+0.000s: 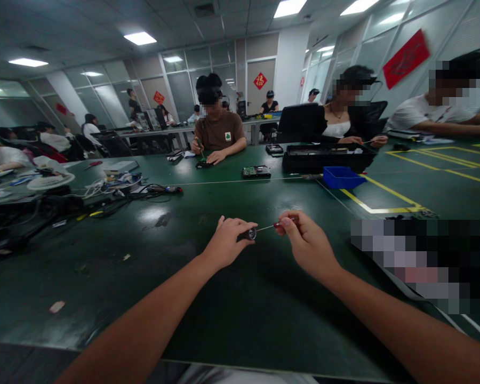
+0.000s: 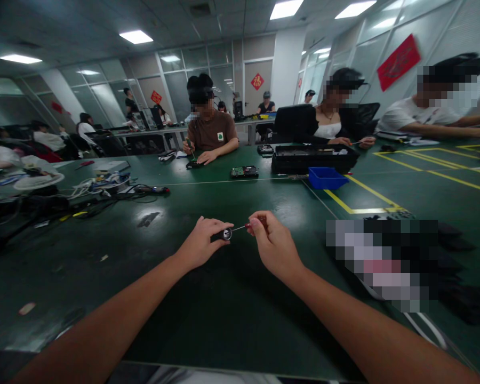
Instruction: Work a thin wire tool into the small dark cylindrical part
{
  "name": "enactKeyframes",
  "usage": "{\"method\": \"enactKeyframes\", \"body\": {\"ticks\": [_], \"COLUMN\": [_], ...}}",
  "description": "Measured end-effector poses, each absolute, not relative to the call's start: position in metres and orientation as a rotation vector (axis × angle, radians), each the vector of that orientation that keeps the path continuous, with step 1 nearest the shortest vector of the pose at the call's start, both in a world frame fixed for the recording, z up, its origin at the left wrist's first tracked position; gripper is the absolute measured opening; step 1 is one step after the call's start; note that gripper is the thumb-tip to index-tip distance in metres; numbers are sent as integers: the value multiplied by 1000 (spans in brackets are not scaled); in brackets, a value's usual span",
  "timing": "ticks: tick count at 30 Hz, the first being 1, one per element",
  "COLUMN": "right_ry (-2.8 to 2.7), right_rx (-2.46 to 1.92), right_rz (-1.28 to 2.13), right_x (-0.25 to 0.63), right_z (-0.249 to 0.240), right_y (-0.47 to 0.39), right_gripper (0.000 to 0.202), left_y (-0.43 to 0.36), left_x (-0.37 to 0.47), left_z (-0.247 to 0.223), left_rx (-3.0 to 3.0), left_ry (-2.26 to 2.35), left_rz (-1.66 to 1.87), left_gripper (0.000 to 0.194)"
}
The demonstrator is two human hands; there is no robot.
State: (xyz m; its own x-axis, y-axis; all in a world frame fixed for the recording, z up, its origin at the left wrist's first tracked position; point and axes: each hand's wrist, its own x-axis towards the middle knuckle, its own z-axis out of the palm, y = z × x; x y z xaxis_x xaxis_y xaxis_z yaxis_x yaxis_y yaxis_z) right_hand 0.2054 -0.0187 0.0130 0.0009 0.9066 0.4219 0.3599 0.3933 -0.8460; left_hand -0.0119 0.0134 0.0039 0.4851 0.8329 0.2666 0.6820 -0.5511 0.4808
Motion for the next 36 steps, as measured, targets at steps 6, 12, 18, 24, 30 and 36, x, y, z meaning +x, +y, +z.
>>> {"method": "enactKeyframes", "body": {"ticks": [6,12,18,24,30,36], "right_ry": [-1715,-1765,-1733,-1702,-1668,-1613], "right_rx": [-1228,-1284,-1289,-1298,-1264,-1215], "right_rz": [487,356,347,341,341,306], "right_x": [205,206,207,209,210,210], "right_z": [21,26,25,24,23,25], "right_y": [-23,-23,-22,-23,-24,-25], "right_gripper": [24,20,21,22,21,21], "left_y": [16,19,17,15,17,5], "left_x": [-13,-13,-12,-12,-12,-6], "left_z": [1,-4,1,6,2,14], "left_rx": [2495,2484,2381,2247,2098,2047], "left_ry": [1266,1317,1296,1259,1286,1324], "left_rz": [648,572,654,797,891,766], "left_gripper": [41,41,39,33,33,37]}}
